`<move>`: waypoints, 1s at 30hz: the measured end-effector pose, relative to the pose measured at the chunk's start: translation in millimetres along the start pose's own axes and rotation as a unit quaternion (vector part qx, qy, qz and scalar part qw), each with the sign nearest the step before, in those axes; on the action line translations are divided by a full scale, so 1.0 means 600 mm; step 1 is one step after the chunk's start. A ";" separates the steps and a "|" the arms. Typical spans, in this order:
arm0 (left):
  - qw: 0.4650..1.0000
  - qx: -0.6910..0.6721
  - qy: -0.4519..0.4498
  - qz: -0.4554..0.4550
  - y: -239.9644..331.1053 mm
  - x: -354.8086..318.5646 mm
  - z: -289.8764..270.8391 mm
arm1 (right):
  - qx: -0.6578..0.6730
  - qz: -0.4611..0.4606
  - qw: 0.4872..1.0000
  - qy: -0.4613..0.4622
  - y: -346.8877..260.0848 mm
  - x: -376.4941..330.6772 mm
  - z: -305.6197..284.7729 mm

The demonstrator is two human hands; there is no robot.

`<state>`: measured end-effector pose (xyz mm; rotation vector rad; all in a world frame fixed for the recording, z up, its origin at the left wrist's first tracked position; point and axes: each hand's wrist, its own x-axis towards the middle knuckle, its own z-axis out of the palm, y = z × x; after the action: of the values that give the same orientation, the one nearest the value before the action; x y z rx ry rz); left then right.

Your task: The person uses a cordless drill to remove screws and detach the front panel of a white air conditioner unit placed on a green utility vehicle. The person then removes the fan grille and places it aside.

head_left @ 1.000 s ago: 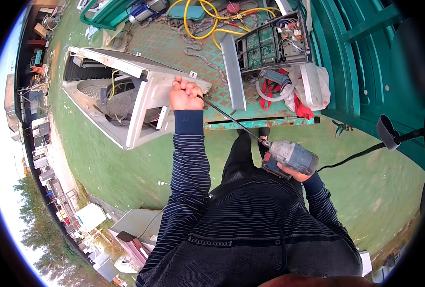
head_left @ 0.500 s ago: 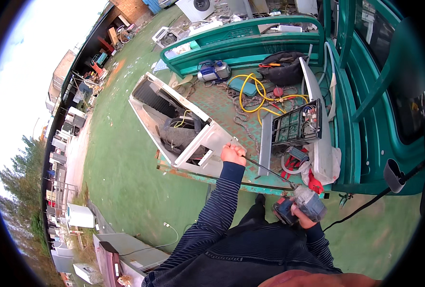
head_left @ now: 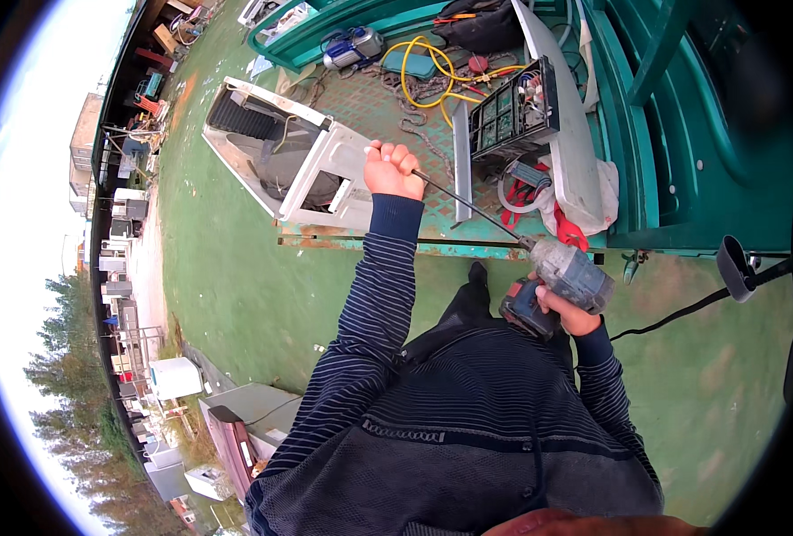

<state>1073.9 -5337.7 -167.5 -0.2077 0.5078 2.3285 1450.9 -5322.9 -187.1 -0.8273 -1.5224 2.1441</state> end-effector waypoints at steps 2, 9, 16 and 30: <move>1.000 -0.011 -0.017 0.008 -0.004 -0.006 0.004 | -0.057 -0.018 0.998 0.008 0.014 0.002 -0.009; 1.000 -0.002 -0.023 -0.022 0.011 -0.024 0.055 | -0.260 -0.164 0.950 0.056 0.063 0.011 -0.019; 0.997 0.040 0.025 0.061 0.026 -0.005 0.010 | -0.246 -0.120 0.962 0.007 0.095 0.016 -0.025; 0.962 -0.140 0.188 0.138 0.051 -0.063 -0.066 | 0.028 0.003 0.985 -0.168 0.165 0.048 0.023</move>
<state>1080.1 -5397.9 -183.5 -0.7687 0.4036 2.6440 1423.0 -5348.8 -283.8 -0.4669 -1.6034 2.4110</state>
